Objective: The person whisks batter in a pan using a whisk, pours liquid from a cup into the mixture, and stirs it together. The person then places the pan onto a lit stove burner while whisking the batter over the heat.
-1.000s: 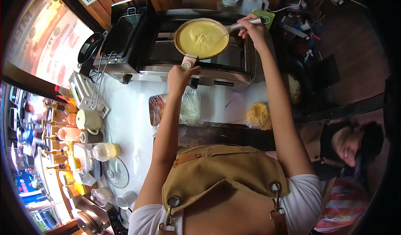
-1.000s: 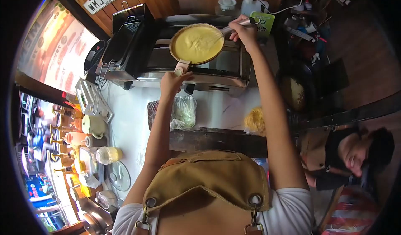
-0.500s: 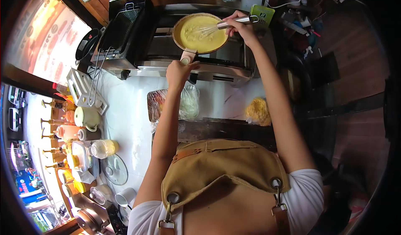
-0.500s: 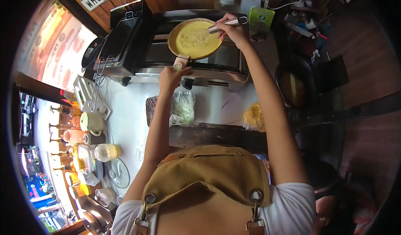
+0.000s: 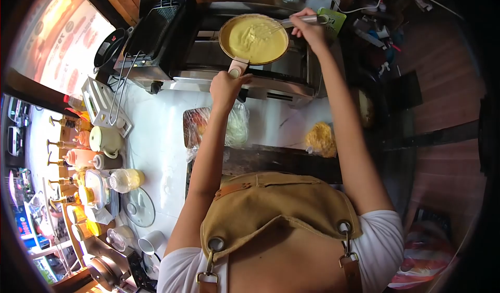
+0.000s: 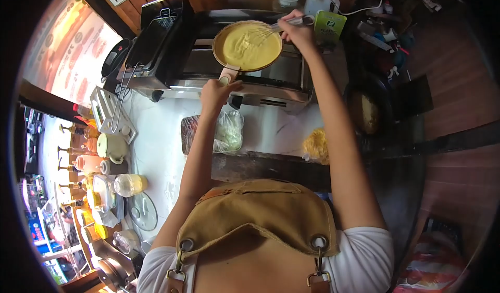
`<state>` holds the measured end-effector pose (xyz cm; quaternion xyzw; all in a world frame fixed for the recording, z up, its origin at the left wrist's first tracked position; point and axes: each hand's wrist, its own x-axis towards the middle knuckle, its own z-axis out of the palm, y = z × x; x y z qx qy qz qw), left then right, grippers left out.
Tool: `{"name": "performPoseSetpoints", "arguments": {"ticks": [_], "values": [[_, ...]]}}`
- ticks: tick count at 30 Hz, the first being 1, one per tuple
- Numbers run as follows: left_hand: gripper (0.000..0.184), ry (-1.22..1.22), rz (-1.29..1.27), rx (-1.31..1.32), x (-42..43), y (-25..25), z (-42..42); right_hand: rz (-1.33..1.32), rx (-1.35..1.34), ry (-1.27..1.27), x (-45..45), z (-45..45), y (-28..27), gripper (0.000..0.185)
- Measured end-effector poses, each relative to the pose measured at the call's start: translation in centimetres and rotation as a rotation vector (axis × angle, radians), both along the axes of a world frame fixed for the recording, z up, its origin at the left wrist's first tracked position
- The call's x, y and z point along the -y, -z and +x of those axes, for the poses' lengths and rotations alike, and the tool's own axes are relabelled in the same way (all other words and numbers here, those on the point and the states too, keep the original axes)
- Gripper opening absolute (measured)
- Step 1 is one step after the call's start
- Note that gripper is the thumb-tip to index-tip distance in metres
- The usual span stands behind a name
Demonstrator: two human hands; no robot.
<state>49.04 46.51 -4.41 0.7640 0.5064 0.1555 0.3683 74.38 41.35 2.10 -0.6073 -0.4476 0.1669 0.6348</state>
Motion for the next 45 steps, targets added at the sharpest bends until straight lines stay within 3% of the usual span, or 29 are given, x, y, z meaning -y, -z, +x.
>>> {"name": "performPoseSetpoints", "arguments": {"ticks": [2, 4, 7, 10, 14, 18, 22, 24, 26, 28, 32, 36, 40, 43, 45], "values": [[0.059, -0.030, 0.044, -0.026, 0.0, 0.1, 0.1, 0.036, 0.000, -0.151, 0.0, -1.1, 0.4, 0.009], [0.058, -0.042, 0.044, -0.032, 0.1, 0.0, 0.2, -0.030, -0.166, -0.262, 0.5, -1.0, -0.2, 0.009], [0.058, -0.056, 0.051, -0.033, 0.3, -0.2, 0.2, -0.076, -0.102, -0.031, 0.2, -0.3, -1.6, 0.011], [0.058, -0.047, 0.040, -0.034, 0.4, -0.4, 0.1, 0.005, 0.029, -0.057, -1.3, -1.4, -0.5, 0.013], [0.059, -0.060, -0.020, 0.009, 0.2, -0.2, 0.0, -0.098, -0.098, -0.273, -1.2, -1.5, -1.2, 0.014], [0.053, -0.092, 0.152, 0.057, 0.2, 1.3, 0.2, -0.024, 0.013, -0.056, -2.5, -1.0, -1.4, 0.012], [0.051, -0.069, 0.066, 0.010, 0.3, 0.2, 0.1, 0.011, -0.030, -0.199, -2.6, -2.2, -0.7, 0.012], [0.054, -0.050, -0.021, 0.005, 0.2, -0.1, -0.1, -0.067, -0.106, -0.183, -1.7, -1.7, -2.2, 0.014], [0.049, -0.060, 0.022, 0.028, 0.2, 0.3, 0.0, 0.059, -0.071, -0.010, -1.9, -1.1, -2.1, 0.015], [0.047, -0.048, 0.020, 0.012, 0.1, 0.5, 0.1, 0.066, -0.076, -0.004, -3.0, -1.3, -0.8, 0.014], [0.046, -0.062, 0.016, 0.017, 0.2, 0.2, 0.0, -0.048, -0.097, -0.230, -1.8, -1.2, -1.0, 0.013], [0.046, -0.041, 0.032, 0.006, 0.5, -0.2, -0.2, 0.029, -0.066, -0.008, -1.4, 0.3, -1.4, 0.012], [0.046, -0.058, 0.071, 0.006, 0.4, -0.1, 0.2, -0.013, -0.152, -0.186, -1.2, -0.9, 0.0, 0.013], [0.045, -0.063, 0.039, 0.015, 0.4, -0.4, -0.1, -0.044, -0.146, -0.193, -0.6, -0.1, -0.4, 0.011], [0.044, -0.049, 0.030, 0.018, 0.6, -0.5, -0.3, 0.012, -0.096, -0.059, -0.7, 0.2, -0.3, 0.011]]}}
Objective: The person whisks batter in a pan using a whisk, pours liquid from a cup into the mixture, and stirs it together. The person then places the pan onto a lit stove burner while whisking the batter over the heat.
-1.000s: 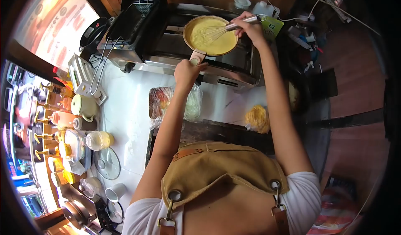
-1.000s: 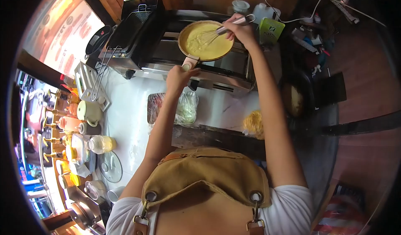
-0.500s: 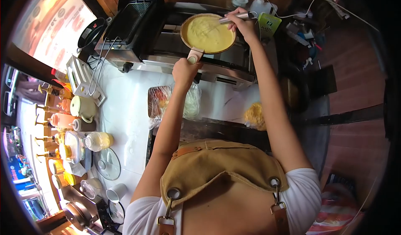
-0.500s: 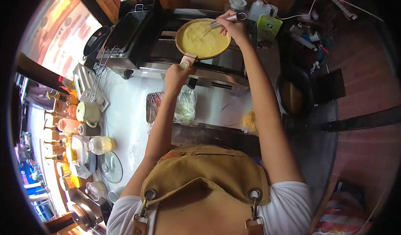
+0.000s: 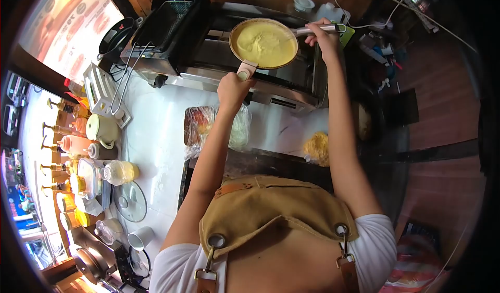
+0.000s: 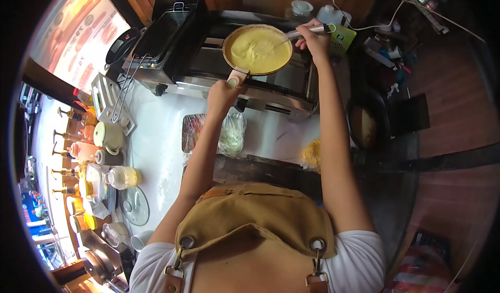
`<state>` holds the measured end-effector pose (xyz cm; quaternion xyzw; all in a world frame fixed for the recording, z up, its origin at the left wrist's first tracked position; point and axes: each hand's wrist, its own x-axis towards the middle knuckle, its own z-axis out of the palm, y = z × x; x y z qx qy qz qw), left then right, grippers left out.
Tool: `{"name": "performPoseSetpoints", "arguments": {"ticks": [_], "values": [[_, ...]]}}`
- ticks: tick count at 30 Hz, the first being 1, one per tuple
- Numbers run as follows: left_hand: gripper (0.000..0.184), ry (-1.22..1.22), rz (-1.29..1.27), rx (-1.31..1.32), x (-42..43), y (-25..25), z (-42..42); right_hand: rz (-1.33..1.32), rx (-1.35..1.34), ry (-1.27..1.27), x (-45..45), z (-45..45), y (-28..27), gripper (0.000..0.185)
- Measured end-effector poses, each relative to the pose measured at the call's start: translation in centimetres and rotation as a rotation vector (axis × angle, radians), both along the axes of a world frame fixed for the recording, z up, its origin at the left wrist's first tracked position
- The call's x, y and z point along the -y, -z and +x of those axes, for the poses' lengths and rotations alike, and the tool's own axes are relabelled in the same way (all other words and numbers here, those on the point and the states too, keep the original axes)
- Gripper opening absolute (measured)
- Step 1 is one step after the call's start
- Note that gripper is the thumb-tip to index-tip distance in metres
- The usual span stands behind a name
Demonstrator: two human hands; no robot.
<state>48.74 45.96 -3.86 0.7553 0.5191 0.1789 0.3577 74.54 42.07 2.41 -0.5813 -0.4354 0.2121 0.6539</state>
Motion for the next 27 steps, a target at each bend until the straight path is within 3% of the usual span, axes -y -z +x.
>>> {"name": "performPoseSetpoints", "arguments": {"ticks": [1, 5, 9, 15, 19, 23, 27], "values": [[0.044, -0.002, 0.000, -0.004, 0.0, 0.0, 0.1, 0.025, 0.024, 0.073, 0.2, 0.2, 0.2, 0.011], [0.043, -0.025, 0.025, 0.014, 0.1, 0.2, 0.2, -0.021, -0.038, -0.152, 0.9, -1.2, 0.5, 0.011], [0.042, -0.024, 0.075, 0.031, 0.5, -0.1, 0.0, -0.016, -0.010, 0.070, 1.7, 0.2, -0.5, 0.010], [0.045, -0.050, 0.080, 0.010, 0.1, 0.3, 0.3, -0.072, -0.136, -0.123, 2.8, -1.5, -0.5, 0.010], [0.044, -0.024, 0.105, -0.003, 0.2, 0.5, 0.2, 0.029, -0.064, 0.129, 2.5, -0.5, 0.0, 0.012], [0.044, -0.009, 0.017, 0.008, -0.3, 0.6, 0.3, -0.002, -0.141, -0.080, 3.3, -2.3, 0.1, 0.012], [0.044, 0.011, 0.000, -0.044, -0.6, 0.9, 0.3, 0.097, -0.095, 0.103, 4.1, -1.0, -0.3, 0.012]]}}
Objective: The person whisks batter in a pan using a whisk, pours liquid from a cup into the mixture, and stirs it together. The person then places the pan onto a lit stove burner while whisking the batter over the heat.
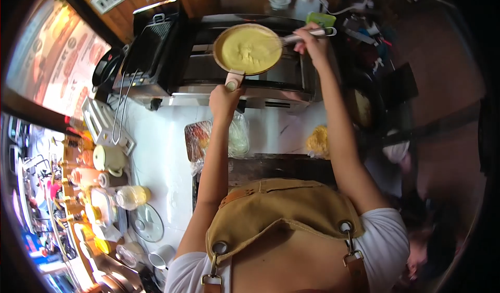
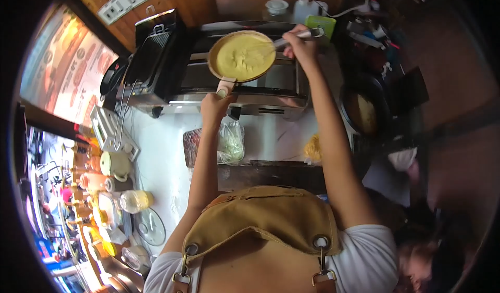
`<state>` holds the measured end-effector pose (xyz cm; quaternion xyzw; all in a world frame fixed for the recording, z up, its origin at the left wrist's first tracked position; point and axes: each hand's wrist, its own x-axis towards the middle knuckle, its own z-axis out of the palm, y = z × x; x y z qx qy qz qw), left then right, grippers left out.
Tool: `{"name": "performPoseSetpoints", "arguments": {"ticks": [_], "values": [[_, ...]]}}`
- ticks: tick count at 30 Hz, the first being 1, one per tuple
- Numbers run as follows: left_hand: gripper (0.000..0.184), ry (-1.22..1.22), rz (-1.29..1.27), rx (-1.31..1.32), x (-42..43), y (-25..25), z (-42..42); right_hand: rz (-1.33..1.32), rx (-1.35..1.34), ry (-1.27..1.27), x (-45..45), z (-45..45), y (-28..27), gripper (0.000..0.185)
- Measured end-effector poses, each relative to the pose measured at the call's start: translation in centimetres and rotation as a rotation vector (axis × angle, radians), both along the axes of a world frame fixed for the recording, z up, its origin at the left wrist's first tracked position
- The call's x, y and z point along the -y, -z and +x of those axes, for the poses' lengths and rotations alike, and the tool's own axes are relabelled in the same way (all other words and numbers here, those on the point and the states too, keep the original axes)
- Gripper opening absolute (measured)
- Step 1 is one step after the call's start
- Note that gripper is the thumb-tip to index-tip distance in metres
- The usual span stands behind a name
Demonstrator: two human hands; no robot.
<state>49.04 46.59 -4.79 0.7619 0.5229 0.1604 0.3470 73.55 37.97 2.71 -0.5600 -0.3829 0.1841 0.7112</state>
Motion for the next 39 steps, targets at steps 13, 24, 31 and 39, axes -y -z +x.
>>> {"name": "performPoseSetpoints", "arguments": {"ticks": [13, 24, 31, 39], "values": [[0.040, 0.003, 0.090, 0.059, -0.3, 1.0, 0.3, 0.058, -0.011, -0.024, -0.7, -1.9, 2.4, 0.010], [0.040, 0.001, 0.044, 0.084, -0.1, 0.4, 0.4, 0.110, -0.019, -0.035, -0.5, -2.9, 1.4, 0.012], [0.034, 0.014, 0.010, 0.134, 0.0, 0.2, 0.3, 0.111, 0.087, 0.092, -1.2, -3.1, 2.1, 0.011], [0.038, 0.016, 0.002, 0.121, 0.1, 0.3, 0.2, 0.135, 0.439, 0.301, -1.0, -2.6, 0.9, 0.011]]}}
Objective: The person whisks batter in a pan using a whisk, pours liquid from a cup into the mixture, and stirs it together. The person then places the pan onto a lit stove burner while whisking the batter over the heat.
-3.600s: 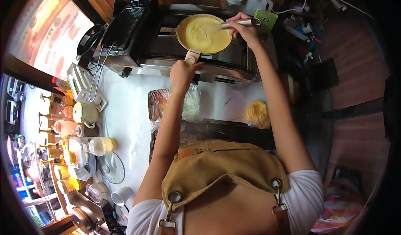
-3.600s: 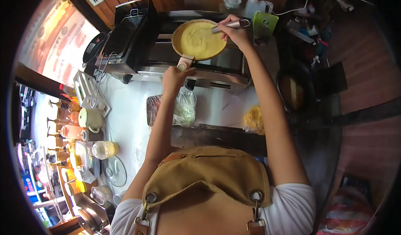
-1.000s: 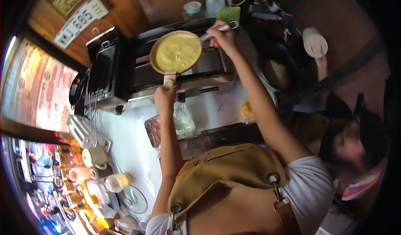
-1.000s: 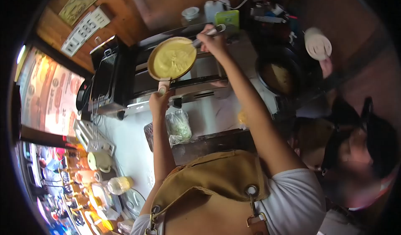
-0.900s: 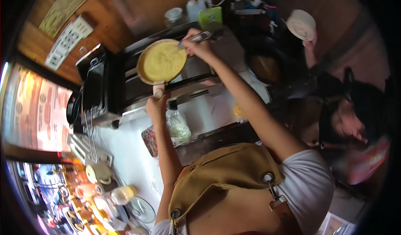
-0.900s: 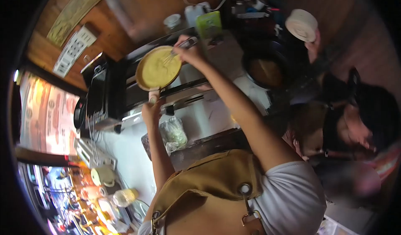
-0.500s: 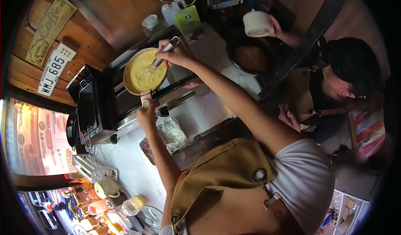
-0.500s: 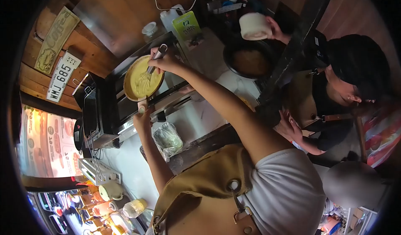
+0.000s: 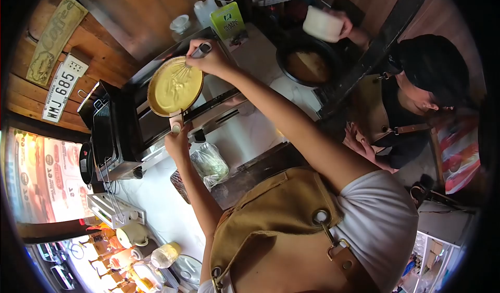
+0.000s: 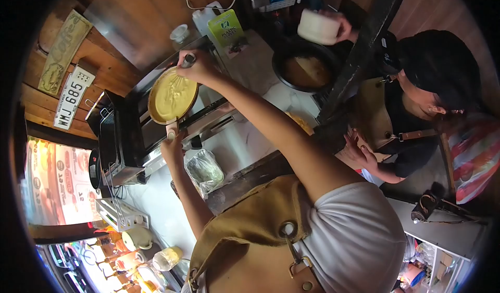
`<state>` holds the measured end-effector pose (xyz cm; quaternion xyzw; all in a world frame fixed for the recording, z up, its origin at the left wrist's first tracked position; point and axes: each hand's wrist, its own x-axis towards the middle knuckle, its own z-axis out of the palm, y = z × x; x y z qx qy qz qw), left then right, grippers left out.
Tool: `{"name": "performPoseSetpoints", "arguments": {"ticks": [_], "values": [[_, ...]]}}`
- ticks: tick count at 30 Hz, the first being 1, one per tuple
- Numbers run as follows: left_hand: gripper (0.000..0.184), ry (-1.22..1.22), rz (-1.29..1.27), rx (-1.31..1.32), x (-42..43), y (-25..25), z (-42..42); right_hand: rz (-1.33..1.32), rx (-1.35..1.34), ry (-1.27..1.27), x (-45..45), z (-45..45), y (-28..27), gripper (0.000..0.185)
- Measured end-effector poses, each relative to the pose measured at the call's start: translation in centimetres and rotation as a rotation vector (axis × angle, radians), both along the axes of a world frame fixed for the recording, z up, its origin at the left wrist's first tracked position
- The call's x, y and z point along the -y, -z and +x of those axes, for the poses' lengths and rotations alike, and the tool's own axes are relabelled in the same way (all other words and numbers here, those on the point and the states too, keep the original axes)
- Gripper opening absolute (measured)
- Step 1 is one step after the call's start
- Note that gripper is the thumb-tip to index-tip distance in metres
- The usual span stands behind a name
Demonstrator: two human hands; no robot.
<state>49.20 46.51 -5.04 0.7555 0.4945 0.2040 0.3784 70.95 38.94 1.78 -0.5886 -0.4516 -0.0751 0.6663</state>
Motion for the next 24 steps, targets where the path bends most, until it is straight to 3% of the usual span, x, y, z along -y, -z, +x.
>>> {"name": "performPoseSetpoints", "arguments": {"ticks": [1, 3, 7, 9, 10, 11, 13, 14, 17, 19, 21, 22, 23, 24], "values": [[0.044, -0.012, 0.023, 0.003, -0.1, 0.1, 0.1, -0.001, -0.001, 0.003, 0.0, 0.0, 0.7, 0.011], [0.044, -0.003, 0.021, 0.020, -0.1, 0.1, 0.1, -0.078, -0.204, -0.285, 0.6, -1.4, 0.1, 0.011], [0.044, 0.006, 0.030, 0.011, 0.3, -0.5, -0.1, -0.139, -0.346, -0.305, 1.0, -1.0, -0.8, 0.012], [0.044, -0.003, 0.031, -0.006, 0.1, -0.3, 0.0, 0.045, -0.201, -0.121, -0.1, -0.3, 0.2, 0.011], [0.044, -0.013, 0.033, -0.020, 0.1, -0.3, 0.1, 0.136, 0.099, 0.052, -0.9, 0.0, 1.0, 0.012], [0.044, -0.012, 0.033, -0.019, 0.1, -0.3, 0.1, 0.135, 0.100, 0.053, -0.7, -0.4, 1.0, 0.012], [0.044, -0.005, 0.042, -0.016, 0.1, -0.3, 0.1, -0.043, -0.297, -0.324, -0.4, -1.5, 1.0, 0.012], [0.044, -0.010, 0.040, -0.018, 0.1, -0.3, 0.0, -0.110, -0.338, -0.391, -0.3, -1.2, 0.8, 0.012], [0.044, -0.024, 0.021, -0.009, -0.1, -0.1, 0.0, -0.222, -0.327, -0.250, 0.4, 0.5, 0.1, 0.010], [0.044, -0.015, 0.018, -0.019, -0.3, 0.3, 0.0, -0.121, -0.300, -0.223, 0.5, 0.5, 0.1, 0.010], [0.044, -0.018, 0.010, -0.020, -0.1, 0.0, 0.1, -0.081, -0.096, -0.082, -0.4, 0.5, 0.8, 0.011], [0.044, -0.024, 0.003, -0.023, 0.0, -0.2, 0.1, 0.133, 0.248, -0.035, -0.9, 0.5, 1.1, 0.012], [0.044, -0.024, 0.003, -0.024, 0.0, -0.3, 0.1, 0.133, 0.247, -0.035, -0.6, 0.1, 0.9, 0.012], [0.044, -0.012, 0.000, -0.007, 0.1, -0.4, 0.0, 0.024, 0.032, -0.177, -0.1, -0.6, 0.5, 0.012]]}}
